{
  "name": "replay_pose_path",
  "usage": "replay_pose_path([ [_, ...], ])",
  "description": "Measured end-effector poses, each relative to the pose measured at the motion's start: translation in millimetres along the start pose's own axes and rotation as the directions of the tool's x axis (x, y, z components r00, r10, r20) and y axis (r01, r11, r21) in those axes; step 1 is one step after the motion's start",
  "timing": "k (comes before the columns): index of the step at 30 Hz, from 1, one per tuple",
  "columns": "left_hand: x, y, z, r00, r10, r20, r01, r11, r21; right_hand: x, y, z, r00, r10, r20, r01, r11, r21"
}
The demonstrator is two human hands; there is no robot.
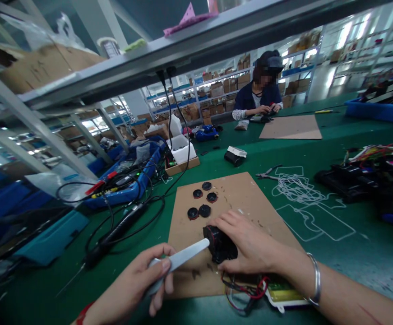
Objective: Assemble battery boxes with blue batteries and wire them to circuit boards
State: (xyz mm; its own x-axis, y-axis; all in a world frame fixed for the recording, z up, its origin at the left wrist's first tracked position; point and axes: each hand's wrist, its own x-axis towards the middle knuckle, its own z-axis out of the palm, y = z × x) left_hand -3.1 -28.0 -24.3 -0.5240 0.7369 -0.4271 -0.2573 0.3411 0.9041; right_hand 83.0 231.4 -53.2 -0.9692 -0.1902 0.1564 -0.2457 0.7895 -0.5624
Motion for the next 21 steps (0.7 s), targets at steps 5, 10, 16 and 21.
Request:
replay_pose_path([
  [5,2.0,5.3,4.3,0.999,0.005,-0.046,-0.004,1.000,0.024,-0.2,-1.3,-1.3,1.000,-0.015,0.001,0.015,1.000,-0.002],
  [10,0.4,12.5,4.4,0.996,0.023,-0.085,-0.003,0.972,0.236,-0.9,2.0,2.3,0.999,-0.042,-0.016,0.042,0.999,-0.013],
  [16,-1.4,19.0,9.4,0.997,0.036,-0.062,0.006,0.817,0.577,0.5,1.3,4.3,0.998,-0.054,-0.007,0.054,0.998,-0.045],
  [21,-6.6,13.1,1.5,0.918,0.363,0.161,-0.195,0.057,0.979,3.6,-6.4,1.6,0.998,-0.059,0.015,0.060,0.994,-0.094],
])
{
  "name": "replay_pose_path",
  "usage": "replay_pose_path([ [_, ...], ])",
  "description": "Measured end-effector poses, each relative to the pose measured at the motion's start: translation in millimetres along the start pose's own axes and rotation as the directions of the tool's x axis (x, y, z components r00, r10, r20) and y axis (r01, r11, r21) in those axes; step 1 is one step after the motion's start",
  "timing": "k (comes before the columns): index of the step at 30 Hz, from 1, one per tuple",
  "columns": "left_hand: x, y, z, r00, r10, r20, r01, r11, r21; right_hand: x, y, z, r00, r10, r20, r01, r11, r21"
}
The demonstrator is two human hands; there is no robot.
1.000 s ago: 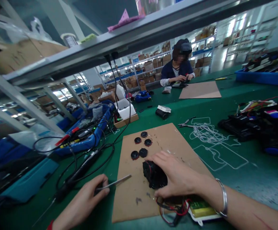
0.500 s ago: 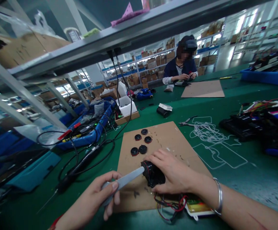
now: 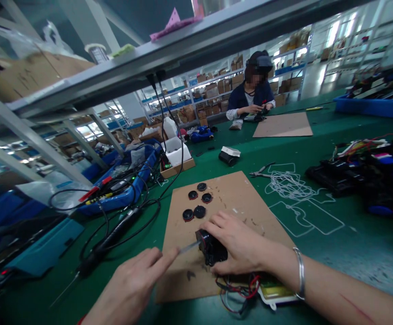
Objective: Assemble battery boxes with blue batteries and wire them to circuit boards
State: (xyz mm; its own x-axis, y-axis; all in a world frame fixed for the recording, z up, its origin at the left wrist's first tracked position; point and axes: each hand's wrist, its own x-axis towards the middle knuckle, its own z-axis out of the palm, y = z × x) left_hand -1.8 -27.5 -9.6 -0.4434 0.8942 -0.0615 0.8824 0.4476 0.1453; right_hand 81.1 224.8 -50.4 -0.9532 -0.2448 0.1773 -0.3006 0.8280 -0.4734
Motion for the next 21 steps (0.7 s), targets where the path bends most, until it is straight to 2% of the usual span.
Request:
replay_pose_path([
  [2,-3.9,-3.2,0.9,0.994,0.104,0.029,-0.107,0.976,0.190,0.7,-2.1,1.3,1.000,-0.007,-0.004,0.007,1.000,-0.025],
  [3,-5.0,-3.8,0.7,0.993,0.112,0.039,-0.118,0.972,0.202,0.8,-2.8,2.6,1.000,-0.009,-0.007,0.008,0.999,-0.035],
  [5,-4.4,-2.7,-1.8,0.998,0.050,0.027,-0.052,0.996,0.068,0.6,-3.4,5.7,1.000,-0.005,-0.011,0.005,0.999,-0.048],
  [7,0.2,1.0,-6.4,0.992,-0.108,0.070,0.121,0.966,-0.229,0.2,-3.1,8.6,1.000,-0.010,-0.010,0.009,0.999,-0.053],
  [8,3.5,3.1,-9.1,0.968,-0.186,0.170,0.240,0.885,-0.400,0.0,-2.8,9.8,1.000,-0.015,-0.013,0.015,0.998,-0.054],
  [9,7.3,5.0,-11.5,0.924,-0.223,0.309,0.365,0.755,-0.545,-0.2,-2.3,10.8,1.000,-0.023,-0.019,0.022,0.998,-0.054],
  [11,14.8,7.5,-15.1,0.816,-0.166,0.554,0.561,0.463,-0.687,-0.2,-1.2,12.0,0.999,-0.033,-0.031,0.031,0.998,-0.054],
  [12,17.8,8.0,-15.9,0.778,-0.115,0.618,0.612,0.364,-0.702,-0.1,-0.7,12.4,0.999,-0.034,-0.038,0.032,0.998,-0.052],
  [13,20.1,8.3,-16.0,0.763,-0.082,0.641,0.629,0.323,-0.707,0.2,-0.3,12.6,0.999,-0.031,-0.045,0.029,0.998,-0.050],
  [14,21.4,8.4,-15.6,0.773,-0.081,0.629,0.613,0.348,-0.709,0.6,-0.1,12.6,0.998,-0.027,-0.049,0.025,0.999,-0.048],
  [15,21.7,8.4,-14.6,0.802,-0.112,0.587,0.570,0.438,-0.695,1.0,0.0,12.6,0.998,-0.023,-0.054,0.020,0.999,-0.048],
  [16,21.0,8.4,-13.2,0.842,-0.155,0.517,0.502,0.576,-0.645,1.5,-0.1,12.6,0.998,-0.021,-0.056,0.018,0.998,-0.052],
  [18,17.4,8.4,-9.3,0.927,-0.191,0.322,0.313,0.868,-0.387,2.3,-0.9,13.0,0.999,-0.024,-0.049,0.021,0.997,-0.071],
  [19,14.9,8.3,-7.0,0.957,-0.165,0.240,0.216,0.955,-0.203,2.7,-1.6,13.5,0.999,-0.026,-0.043,0.022,0.996,-0.085],
  [21,10.3,8.0,-2.4,0.977,-0.081,0.196,0.060,0.992,0.111,2.9,-2.8,14.8,0.999,-0.018,-0.043,0.014,0.994,-0.106],
])
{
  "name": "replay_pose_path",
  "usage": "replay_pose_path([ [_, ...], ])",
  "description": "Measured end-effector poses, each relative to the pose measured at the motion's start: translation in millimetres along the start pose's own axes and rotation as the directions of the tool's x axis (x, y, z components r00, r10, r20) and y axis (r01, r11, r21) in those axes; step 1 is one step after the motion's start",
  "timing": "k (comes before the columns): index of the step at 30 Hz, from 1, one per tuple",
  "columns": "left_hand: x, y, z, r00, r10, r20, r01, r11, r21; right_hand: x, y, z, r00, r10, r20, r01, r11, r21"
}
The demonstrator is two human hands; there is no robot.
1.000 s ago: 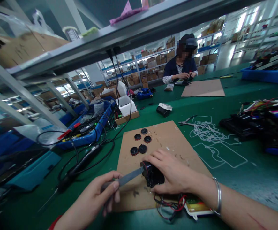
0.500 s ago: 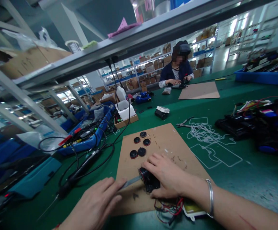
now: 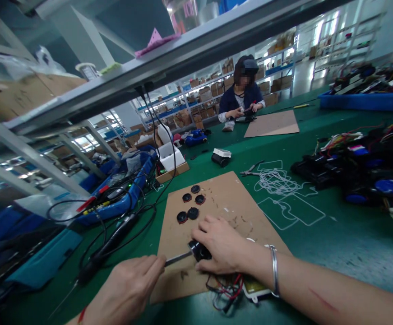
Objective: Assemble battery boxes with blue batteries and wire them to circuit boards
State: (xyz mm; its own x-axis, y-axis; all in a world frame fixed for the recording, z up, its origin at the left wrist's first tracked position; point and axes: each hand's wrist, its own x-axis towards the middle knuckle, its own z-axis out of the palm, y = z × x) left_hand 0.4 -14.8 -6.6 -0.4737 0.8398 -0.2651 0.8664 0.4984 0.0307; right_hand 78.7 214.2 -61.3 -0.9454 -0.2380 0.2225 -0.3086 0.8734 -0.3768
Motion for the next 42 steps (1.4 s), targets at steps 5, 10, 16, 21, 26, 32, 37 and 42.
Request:
replay_pose_path([
  [5,-2.2,3.9,0.1,0.998,0.055,0.035,-0.059,0.993,0.102,-1.7,0.3,3.1,0.999,0.014,-0.029,-0.014,1.000,0.001],
  [10,8.5,7.6,-12.5,0.968,-0.064,0.245,0.215,0.716,-0.664,-3.7,5.1,4.8,0.998,-0.050,-0.039,0.050,0.999,-0.002],
  [16,27.3,11.3,1.1,0.828,-0.157,0.539,0.551,0.408,-0.728,-3.4,7.0,11.0,0.996,-0.042,-0.074,0.041,0.999,-0.024],
  [21,28.0,19.0,13.7,0.963,-0.229,0.143,0.270,0.822,-0.501,-0.2,5.0,13.2,0.997,-0.013,-0.074,0.007,0.997,-0.071],
  [26,28.2,10.5,17.9,0.977,-0.163,-0.136,0.161,0.987,-0.027,1.2,4.9,2.9,0.997,0.025,-0.068,-0.029,0.997,-0.067],
  [32,36.3,-2.2,15.6,0.981,-0.031,-0.190,0.052,0.993,0.108,0.7,6.6,1.8,0.995,0.039,-0.097,-0.041,0.999,-0.023],
  [37,26.0,-21.9,2.2,0.980,-0.011,-0.197,0.038,0.990,0.134,0.8,5.7,9.1,0.993,0.038,-0.110,-0.043,0.998,-0.050],
  [42,11.3,-57.5,11.0,0.944,-0.286,-0.161,0.297,0.954,0.043,-1.0,4.7,-5.8,0.995,0.064,-0.071,-0.061,0.997,0.046],
])
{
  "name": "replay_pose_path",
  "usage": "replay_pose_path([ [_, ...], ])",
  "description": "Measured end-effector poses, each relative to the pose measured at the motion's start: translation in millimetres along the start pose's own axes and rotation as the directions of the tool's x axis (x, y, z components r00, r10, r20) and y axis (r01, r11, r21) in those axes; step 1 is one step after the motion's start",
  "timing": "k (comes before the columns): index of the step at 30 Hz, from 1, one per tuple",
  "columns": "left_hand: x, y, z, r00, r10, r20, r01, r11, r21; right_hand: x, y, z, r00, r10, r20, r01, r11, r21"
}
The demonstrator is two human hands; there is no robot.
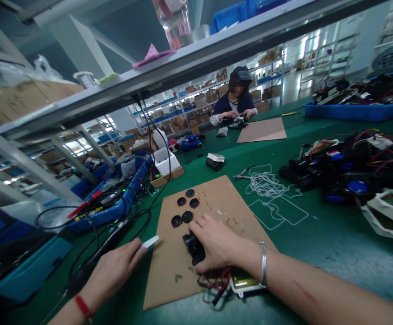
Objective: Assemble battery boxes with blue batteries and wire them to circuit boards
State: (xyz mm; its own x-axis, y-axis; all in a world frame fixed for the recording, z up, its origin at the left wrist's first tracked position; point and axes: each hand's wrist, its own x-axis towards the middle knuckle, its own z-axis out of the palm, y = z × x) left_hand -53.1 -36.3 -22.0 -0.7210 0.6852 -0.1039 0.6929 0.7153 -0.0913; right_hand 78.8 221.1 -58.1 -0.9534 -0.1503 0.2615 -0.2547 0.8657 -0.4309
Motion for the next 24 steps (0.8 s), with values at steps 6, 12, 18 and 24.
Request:
replay_pose_path([
  [6,15.2,5.0,10.6,0.950,0.103,-0.293,-0.150,0.978,-0.142,3.7,26.0,-19.3,0.983,0.146,0.112,-0.184,0.741,0.646],
  [12,40.5,82.8,-11.2,0.872,0.342,-0.349,-0.486,0.686,-0.542,5.2,46.8,-7.7,0.950,0.226,0.217,-0.226,0.014,0.974],
  [18,61.3,114.8,22.8,0.908,0.155,-0.389,-0.412,0.501,-0.761,12.0,62.7,-2.7,0.822,0.496,0.280,-0.172,-0.253,0.952],
  [24,64.3,106.5,50.9,0.871,0.206,-0.445,-0.477,0.569,-0.670,14.3,79.5,2.1,0.815,0.532,0.231,-0.233,-0.065,0.970],
])
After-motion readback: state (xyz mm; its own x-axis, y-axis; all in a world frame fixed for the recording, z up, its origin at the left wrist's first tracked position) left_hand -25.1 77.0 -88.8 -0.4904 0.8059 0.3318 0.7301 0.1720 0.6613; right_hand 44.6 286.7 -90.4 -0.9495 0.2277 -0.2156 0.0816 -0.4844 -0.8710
